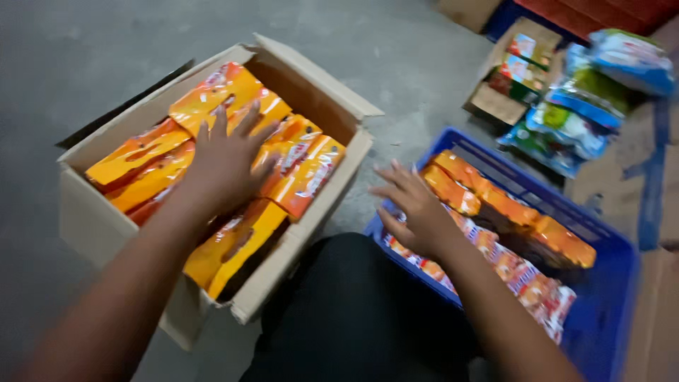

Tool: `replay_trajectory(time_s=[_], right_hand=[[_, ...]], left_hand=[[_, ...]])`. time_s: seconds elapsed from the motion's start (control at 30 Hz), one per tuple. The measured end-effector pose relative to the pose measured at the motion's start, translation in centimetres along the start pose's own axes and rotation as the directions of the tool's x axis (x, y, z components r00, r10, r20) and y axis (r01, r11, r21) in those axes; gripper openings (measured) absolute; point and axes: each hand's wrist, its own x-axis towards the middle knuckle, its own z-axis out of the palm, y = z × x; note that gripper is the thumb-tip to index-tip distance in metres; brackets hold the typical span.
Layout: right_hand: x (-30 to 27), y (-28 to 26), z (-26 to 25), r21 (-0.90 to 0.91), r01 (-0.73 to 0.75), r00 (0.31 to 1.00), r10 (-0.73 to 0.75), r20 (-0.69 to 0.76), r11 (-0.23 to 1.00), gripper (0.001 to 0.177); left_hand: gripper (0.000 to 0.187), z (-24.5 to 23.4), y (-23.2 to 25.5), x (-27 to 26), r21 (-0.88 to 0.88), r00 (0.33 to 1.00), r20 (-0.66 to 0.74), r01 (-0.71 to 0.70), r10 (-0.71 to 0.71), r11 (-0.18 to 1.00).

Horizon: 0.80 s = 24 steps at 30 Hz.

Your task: The person transfers packets of instant noodles between a cardboard box and a blue plastic basket, arranging them in neat stacks.

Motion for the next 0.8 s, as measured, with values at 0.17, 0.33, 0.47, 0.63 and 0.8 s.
replay_trajectory(time_s=[0.17,0.33,0.47,0.63,0.8], right_hand=[[-13.3,1.6,-0.3,0.162,-0.082,0.996,0.075,0.051,0.983,0.028],[-21.5,0.0,-2.1,0.19,-0.237,0.971,0.238,0.018,0.953,0.024],[-26.2,-0.8,-3.4,0.291,-0.379,0.915,0.403,-0.028,0.879,0.024],[-29.6,0.9,-4.7,0.36,-0.524,0.837,0.545,0.051,0.772,0.026],[-29.2,0.0,-9.5,0.422,-0.54,0.82,0.569,0.068,0.728,0.027]], left_hand=[[0.061,9.7,0.5,-1.0,0.108,0.996,0.033,-0.083,0.08,0.991],[0.062,10.6,-0.8,0.0,0.237,0.992,0.031,-0.124,0.12,0.964],[0.065,9.1,-1.1,0.8,0.317,0.993,-0.007,-0.109,0.117,0.942],[0.029,-1.5,18.5,-2.4,-0.025,0.965,-0.065,-0.254,0.252,0.967],[0.035,3.9,29.1,-3.1,-0.469,0.852,0.119,-0.404,0.509,0.786]])
